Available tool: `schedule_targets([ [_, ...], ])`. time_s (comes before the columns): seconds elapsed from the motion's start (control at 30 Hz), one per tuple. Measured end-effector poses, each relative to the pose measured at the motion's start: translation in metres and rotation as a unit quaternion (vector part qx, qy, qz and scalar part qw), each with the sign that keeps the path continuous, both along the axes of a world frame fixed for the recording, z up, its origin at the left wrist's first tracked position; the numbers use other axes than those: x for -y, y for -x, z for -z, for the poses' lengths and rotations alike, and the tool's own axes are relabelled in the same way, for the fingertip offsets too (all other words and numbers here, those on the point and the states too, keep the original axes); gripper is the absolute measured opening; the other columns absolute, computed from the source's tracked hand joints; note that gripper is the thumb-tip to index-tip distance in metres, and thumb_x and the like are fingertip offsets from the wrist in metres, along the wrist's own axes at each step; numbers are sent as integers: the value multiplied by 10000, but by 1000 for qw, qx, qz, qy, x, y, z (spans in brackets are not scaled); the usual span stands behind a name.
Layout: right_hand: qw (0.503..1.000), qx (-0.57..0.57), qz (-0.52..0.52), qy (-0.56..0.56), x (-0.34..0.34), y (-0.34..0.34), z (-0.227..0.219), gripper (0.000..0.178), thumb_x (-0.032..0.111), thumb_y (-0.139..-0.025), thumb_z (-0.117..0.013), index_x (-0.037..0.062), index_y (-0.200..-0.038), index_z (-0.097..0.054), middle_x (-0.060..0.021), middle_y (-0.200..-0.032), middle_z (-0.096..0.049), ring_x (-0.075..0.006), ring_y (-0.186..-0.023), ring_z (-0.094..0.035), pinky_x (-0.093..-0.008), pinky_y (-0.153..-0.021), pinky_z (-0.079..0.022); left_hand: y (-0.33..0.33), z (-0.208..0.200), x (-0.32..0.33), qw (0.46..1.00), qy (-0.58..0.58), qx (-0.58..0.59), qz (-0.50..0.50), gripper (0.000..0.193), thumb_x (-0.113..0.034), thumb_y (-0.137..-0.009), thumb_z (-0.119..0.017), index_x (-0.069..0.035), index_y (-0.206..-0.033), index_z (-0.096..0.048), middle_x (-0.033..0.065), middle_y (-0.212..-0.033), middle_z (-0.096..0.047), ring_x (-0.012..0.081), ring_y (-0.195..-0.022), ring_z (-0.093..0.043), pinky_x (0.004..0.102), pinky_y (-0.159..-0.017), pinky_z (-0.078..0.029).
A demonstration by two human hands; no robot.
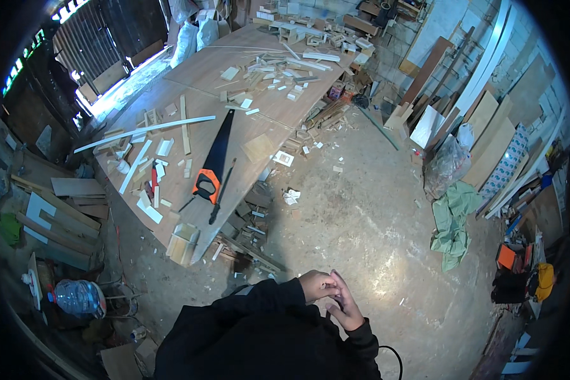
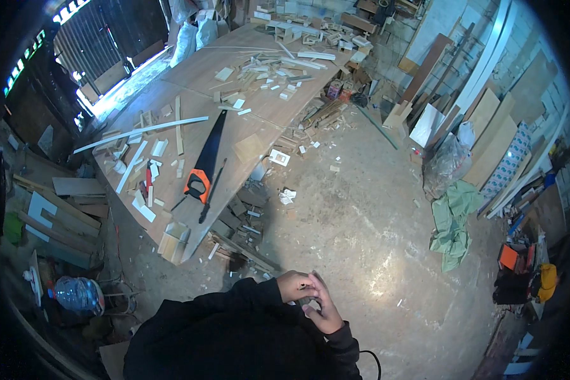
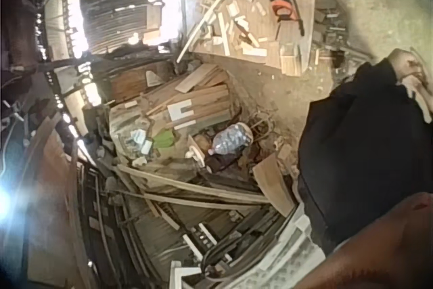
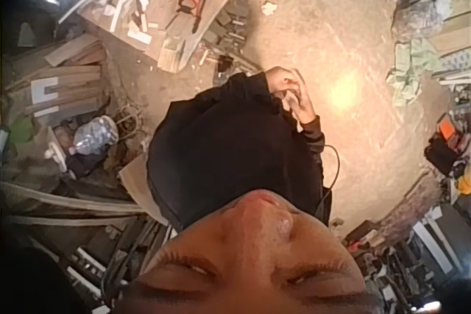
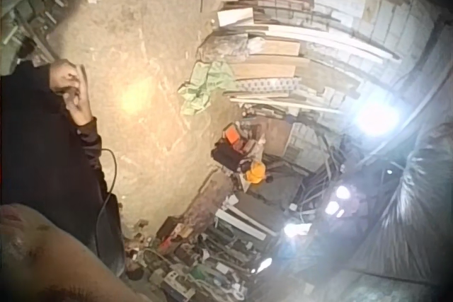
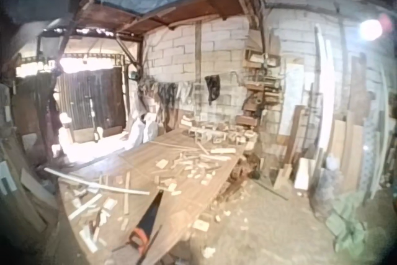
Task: The person sands wooden pieces using a sanding block and fits wooden parts onto a small wooden box structure by hand.
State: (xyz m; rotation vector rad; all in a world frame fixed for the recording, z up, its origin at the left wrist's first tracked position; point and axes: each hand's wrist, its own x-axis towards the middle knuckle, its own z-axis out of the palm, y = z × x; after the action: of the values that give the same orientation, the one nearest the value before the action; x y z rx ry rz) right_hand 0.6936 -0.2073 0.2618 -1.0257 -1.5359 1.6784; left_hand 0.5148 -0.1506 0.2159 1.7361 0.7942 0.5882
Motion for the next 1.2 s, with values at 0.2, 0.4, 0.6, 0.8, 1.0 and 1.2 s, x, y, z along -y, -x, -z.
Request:
schedule_targets([
  [0.2, 995, 73, 44, 59, -27, -99, 2, 708, -107, -879, -464, 91, -1518, -234, -87, -1563, -255, -271, -1411, -308, -394, -1069, -362, -48, 2, -31, 997, 76, 15, -18, 242, -248, -956, -588, -22, -1001, -659, 120, -856, -677, 247, -817, -672, 347, -722, -506],
  [0.4, 997, 0, -9, 74, -90, -122, 38, 599, 7, -929, -538, 97, -1484, -331, -84, -1508, -340, -232, -1359, -368, -342, -1008, -415, -51, 21, -59, 982, 57, 20, -177, 193, -215, -1001, -530, -37, -975, -600, 46, -784, -617, 117, -753, -604, 279, -703, -488],
  [0.6, 991, 69, -104, 54, -164, -112, 34, 560, 85, -967, -527, 85, -1485, -313, -68, -1529, -314, -227, -1378, -346, -349, -1017, -425, -54, 52, -119, 963, 110, 27, -243, 224, -225, -1003, -521, -21, -1028, -612, 83, -854, -673, 153, -771, -653, 311, -701, -504],
  [0.8, 983, 121, -102, 93, -284, -111, 32, 530, 113, -970, -544, 111, -1467, -360, -49, -1504, -364, -223, -1344, -402, -336, -1013, -426, -53, 54, -250, 965, 100, 38, -239, 195, -184, -984, -541, -27, -1072, -617, 81, -835, -683, 168, -783, -661, 299, -710, -508],
  [1.0, 981, 148, -104, 64, -448, -83, 8, 512, 131, -966, -559, 119, -1451, -396, -52, -1455, -435, -216, -1308, -447, -335, -988, -434, 2, 33, -395, 958, 58, 56, -274, 192, -173, -969, -542, -38, -1080, -621, 96, -853, -685, 193, -773, -668, 309, -711, -519],
  [1.2, 981, 181, -74, -10, -563, -61, -7, 490, 209, -959, -571, 152, -1427, -436, -114, -1446, -450, -302, -1310, -455, -419, -971, -475, 83, 1, -498, 935, -7, -106, -337, 202, -186, -966, -550, -39, -1084, -623, 108, -894, -705, 175, -806, -685, 307, -682, -520],
])
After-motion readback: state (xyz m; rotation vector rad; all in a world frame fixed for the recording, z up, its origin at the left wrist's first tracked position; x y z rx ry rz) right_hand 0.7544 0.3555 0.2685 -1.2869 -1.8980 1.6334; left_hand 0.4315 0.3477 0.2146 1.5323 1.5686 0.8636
